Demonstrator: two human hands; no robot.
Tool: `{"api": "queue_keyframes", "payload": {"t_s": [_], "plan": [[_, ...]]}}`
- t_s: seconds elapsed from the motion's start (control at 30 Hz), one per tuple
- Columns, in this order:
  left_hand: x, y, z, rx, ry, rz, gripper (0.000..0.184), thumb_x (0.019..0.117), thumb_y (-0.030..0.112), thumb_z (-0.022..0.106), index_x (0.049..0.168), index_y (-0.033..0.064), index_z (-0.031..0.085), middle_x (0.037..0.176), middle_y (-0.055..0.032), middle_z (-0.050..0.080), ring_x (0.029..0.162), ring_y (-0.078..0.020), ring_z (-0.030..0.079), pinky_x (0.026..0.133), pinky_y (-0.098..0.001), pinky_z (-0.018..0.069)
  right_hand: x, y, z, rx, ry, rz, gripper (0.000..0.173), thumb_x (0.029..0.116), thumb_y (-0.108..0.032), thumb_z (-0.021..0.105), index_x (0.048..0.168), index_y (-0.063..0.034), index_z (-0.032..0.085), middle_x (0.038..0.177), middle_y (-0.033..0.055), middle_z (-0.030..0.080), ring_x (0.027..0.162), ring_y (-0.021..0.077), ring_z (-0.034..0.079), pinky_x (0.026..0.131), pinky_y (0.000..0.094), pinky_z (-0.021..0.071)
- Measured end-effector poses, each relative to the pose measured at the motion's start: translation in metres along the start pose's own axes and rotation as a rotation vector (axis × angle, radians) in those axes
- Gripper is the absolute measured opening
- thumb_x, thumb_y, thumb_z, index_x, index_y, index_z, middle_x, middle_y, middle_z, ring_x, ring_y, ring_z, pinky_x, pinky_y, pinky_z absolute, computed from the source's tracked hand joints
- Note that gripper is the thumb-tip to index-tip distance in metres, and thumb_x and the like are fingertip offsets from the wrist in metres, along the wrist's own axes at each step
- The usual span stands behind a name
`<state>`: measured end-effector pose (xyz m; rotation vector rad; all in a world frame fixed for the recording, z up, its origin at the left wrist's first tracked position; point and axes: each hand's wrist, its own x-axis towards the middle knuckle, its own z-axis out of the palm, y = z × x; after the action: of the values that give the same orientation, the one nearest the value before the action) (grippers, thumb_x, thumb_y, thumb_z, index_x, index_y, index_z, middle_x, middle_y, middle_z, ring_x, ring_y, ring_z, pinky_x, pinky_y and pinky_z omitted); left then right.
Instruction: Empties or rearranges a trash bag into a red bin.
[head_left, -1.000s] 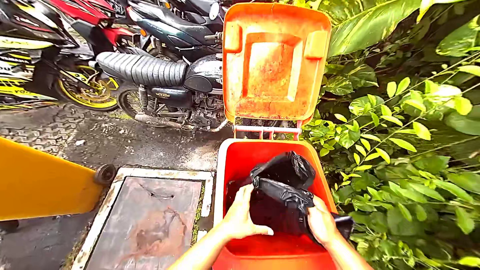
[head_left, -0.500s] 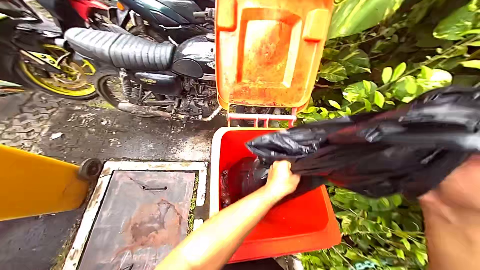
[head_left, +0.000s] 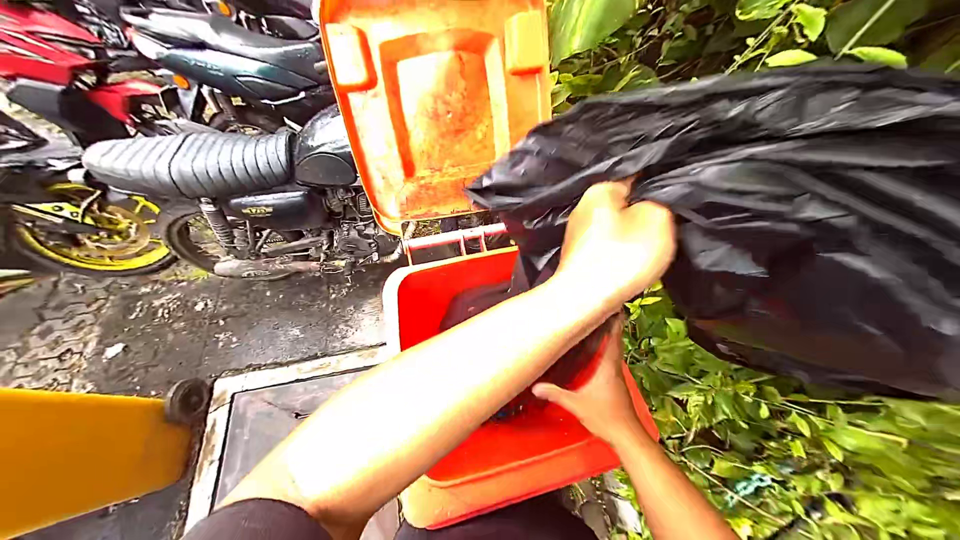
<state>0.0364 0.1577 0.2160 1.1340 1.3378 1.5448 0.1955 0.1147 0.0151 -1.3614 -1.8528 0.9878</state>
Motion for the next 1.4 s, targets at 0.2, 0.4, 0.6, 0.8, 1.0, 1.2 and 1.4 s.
{"api": "queue_keyframes", "payload": {"t_s": [0.2,0.4,0.6,0.8,1.0,1.2,1.4], "plan": [[0.008,0.085,0.030,0.075,-0.089,0.038,0.022,0.1005,0.013,0.049,0.085,0.0078,0.064,0.077,-0.0059,0.060,0.077,-0.0192,0.061,0.063,-0.0436,0.0494,0.086,-0.077,0.024,0.349,0.221,-0.221,0.035,0.0823,-0.017,0.077,0.112,-0.0028,0.064,0.097,0.0035,0.071,0.092,0.0076,0.069,0.084,0.0333,0.0594],[0.024,0.096,-0.025,0.501,-0.439,0.639,0.058,0.0842,0.027,0.084,0.132,0.0024,0.064,0.121,-0.0099,0.070,0.116,-0.0146,0.065,0.101,-0.0348,0.0541,0.101,-0.134,-0.016,0.397,0.284,-0.071,0.017,0.1014,-0.012,0.058,0.116,-0.0037,0.063,0.102,0.0025,0.066,0.099,0.0060,0.063,0.091,0.0316,0.0543],[-0.025,-0.066,-0.177,0.459,0.002,0.128,0.057,0.0967,0.035,0.072,0.146,0.0124,0.056,0.140,-0.0089,0.062,0.127,-0.0198,0.062,0.106,-0.0433,0.0546,0.103,-0.188,-0.044,0.458,0.342,-0.050,0.027,0.1065,-0.037,0.057,0.120,-0.0157,0.068,0.104,-0.0091,0.072,0.102,-0.0002,0.068,0.094,0.0249,0.0573],[-0.069,-0.218,-0.199,0.102,0.353,-0.403,0.066,0.0962,0.051,0.069,0.147,0.0120,0.051,0.147,-0.0117,0.056,0.127,-0.0284,0.061,0.096,-0.0553,0.0571,0.119,-0.228,-0.091,0.708,0.204,-0.231,0.024,0.1108,-0.027,0.043,0.116,-0.0182,0.065,0.101,-0.0047,0.073,0.097,0.0077,0.070,0.090,0.0321,0.0603],[-0.089,-0.160,-0.131,0.204,0.506,0.132,0.048,0.1009,0.034,0.065,0.140,0.0078,0.054,0.138,-0.0080,0.060,0.124,-0.0190,0.061,0.098,-0.0408,0.0573,0.212,-0.181,-0.183,0.615,0.054,-0.880,0.027,0.1089,-0.019,0.048,0.125,-0.0044,0.064,0.109,0.0093,0.071,0.100,0.0211,0.071,0.082,0.0437,0.0623],[-0.001,0.008,-0.055,0.413,0.164,0.572,0.142,0.0594,0.077,0.084,0.163,0.0037,0.019,0.166,-0.0218,0.026,0.153,-0.0319,0.030,0.124,-0.0491,0.0323,0.145,-0.311,-0.144,0.516,0.256,-0.326,0.025,0.1089,-0.018,0.044,0.099,-0.0039,0.062,0.085,0.0086,0.070,0.081,0.0194,0.072,0.074,0.0407,0.0643],[0.063,0.062,0.019,0.346,-0.342,0.436,0.062,0.0668,0.025,0.095,0.122,0.0150,0.066,0.110,0.0054,0.074,0.106,-0.0037,0.069,0.096,-0.0317,0.0599,0.148,-0.282,-0.168,0.203,0.026,-0.253,0.046,0.1075,-0.047,0.050,0.111,-0.0083,0.074,0.102,0.0054,0.076,0.102,0.0134,0.071,0.091,0.0407,0.0600]]}}
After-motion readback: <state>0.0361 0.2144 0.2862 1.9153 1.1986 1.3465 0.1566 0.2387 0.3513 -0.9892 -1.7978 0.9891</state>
